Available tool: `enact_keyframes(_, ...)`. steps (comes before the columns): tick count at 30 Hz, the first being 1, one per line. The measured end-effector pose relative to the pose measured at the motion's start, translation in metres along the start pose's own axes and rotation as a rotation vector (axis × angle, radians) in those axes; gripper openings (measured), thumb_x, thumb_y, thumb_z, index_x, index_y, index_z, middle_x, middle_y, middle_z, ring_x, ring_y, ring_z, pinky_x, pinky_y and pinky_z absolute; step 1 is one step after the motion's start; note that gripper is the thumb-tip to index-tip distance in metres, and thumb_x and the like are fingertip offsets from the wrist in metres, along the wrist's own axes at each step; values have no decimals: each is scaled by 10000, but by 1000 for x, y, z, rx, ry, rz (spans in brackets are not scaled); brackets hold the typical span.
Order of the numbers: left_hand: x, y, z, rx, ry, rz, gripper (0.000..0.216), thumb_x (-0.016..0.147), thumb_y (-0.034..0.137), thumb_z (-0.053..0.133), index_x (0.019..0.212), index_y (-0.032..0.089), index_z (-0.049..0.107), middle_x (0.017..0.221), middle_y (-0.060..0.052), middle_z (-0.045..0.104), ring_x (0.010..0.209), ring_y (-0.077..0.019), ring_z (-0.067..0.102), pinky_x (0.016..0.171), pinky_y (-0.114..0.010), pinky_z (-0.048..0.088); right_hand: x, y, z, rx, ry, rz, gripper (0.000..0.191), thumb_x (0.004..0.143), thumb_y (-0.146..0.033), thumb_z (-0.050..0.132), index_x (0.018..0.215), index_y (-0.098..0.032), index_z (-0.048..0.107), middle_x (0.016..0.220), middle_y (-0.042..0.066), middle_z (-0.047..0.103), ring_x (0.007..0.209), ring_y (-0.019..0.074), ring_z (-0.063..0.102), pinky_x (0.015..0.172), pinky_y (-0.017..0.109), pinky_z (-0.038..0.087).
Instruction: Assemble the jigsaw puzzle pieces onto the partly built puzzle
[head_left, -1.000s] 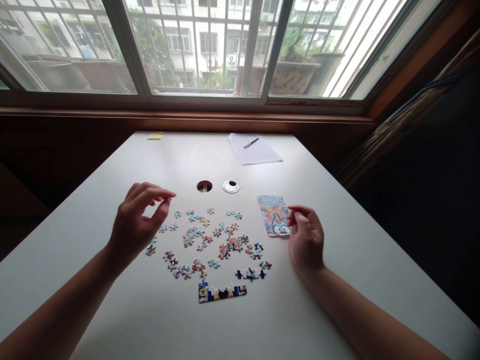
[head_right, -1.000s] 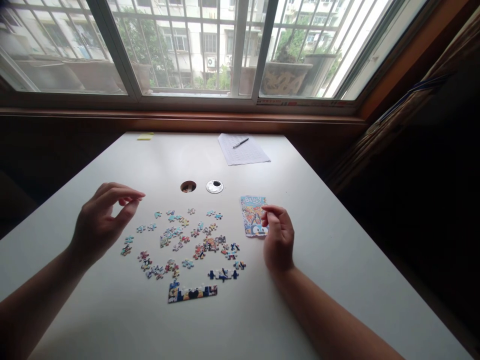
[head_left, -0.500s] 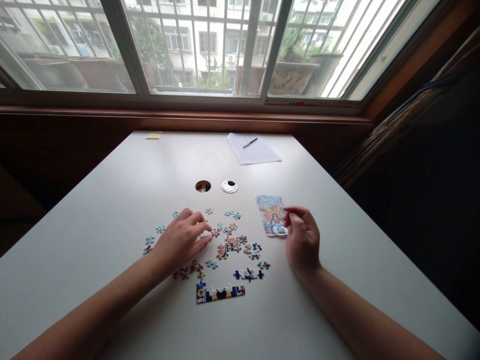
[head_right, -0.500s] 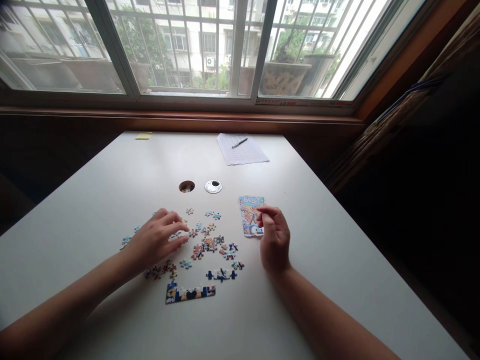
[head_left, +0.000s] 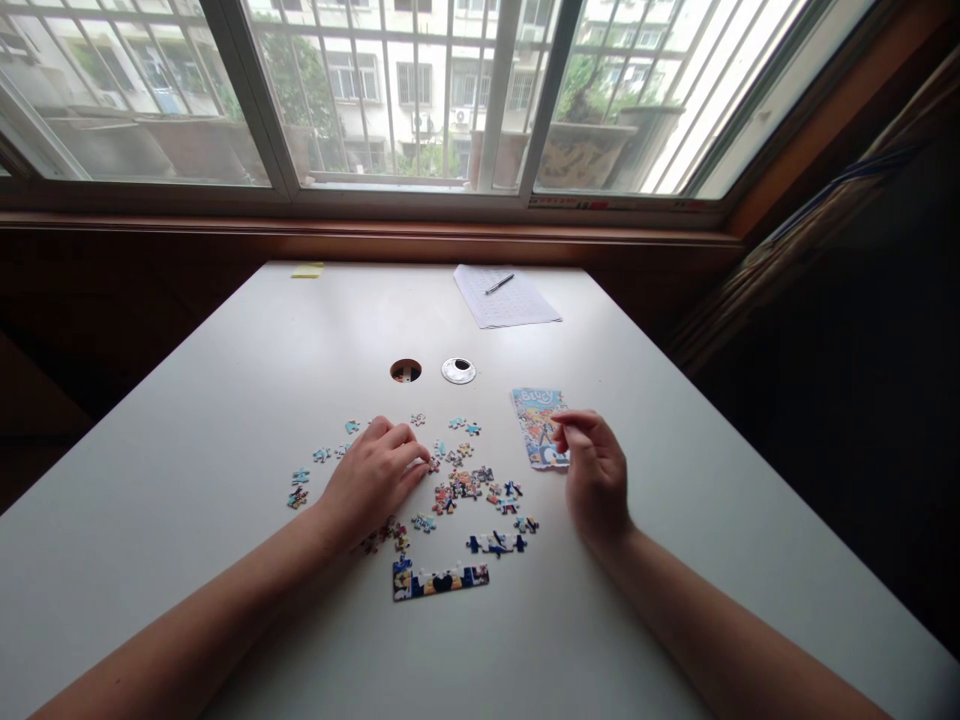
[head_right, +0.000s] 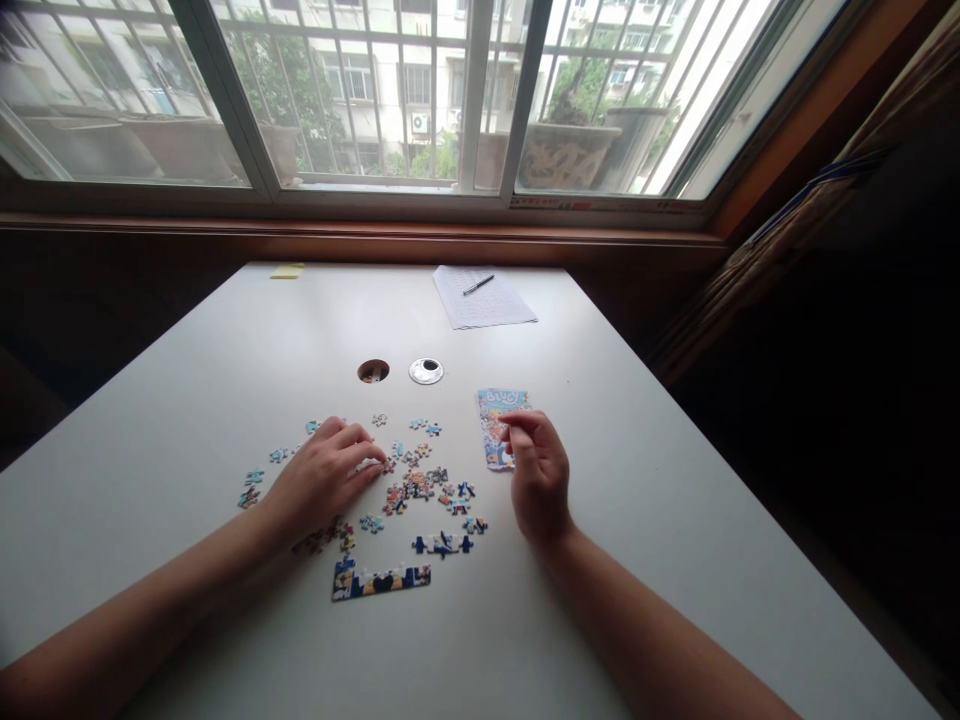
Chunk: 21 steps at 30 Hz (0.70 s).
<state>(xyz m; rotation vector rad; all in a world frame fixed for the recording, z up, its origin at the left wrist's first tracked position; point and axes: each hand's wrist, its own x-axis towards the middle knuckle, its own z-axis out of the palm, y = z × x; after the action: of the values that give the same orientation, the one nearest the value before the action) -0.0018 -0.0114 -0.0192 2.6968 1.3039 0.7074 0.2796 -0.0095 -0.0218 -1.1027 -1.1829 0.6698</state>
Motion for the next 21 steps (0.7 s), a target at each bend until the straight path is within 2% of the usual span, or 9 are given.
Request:
enact_keyframes(4,-1,-2,0,-4,-34,3,111,954,243,592,989,238,697,989,-49,658,944,-232,515,828,-394,477,-1,-1,0,-15,-45,-26,161,928,-270,518,919,-225,673,793,-2,573,730,162,529,676,302,410)
enact_keyframes(12,-3,-1,1,-49,-5,41,129,955,192,565,965,224,690,977,-55,661,974,-226,530,847,-385,500,-3,2,-3,-55,-130,-69,175,943,-295,513,951,-231,676,855,15,588,781,179,560,696,325,445)
enact_keyframes(21,-4,-1,-3,-20,-18,-8,164,932,306,637,1075,235,675,1036,-52,651,970,-243,504,845,-404,477,-3,4,-4,-76,-167,-88,175,956,-279,509,964,-238,679,842,13,577,790,180,564,693,323,446)
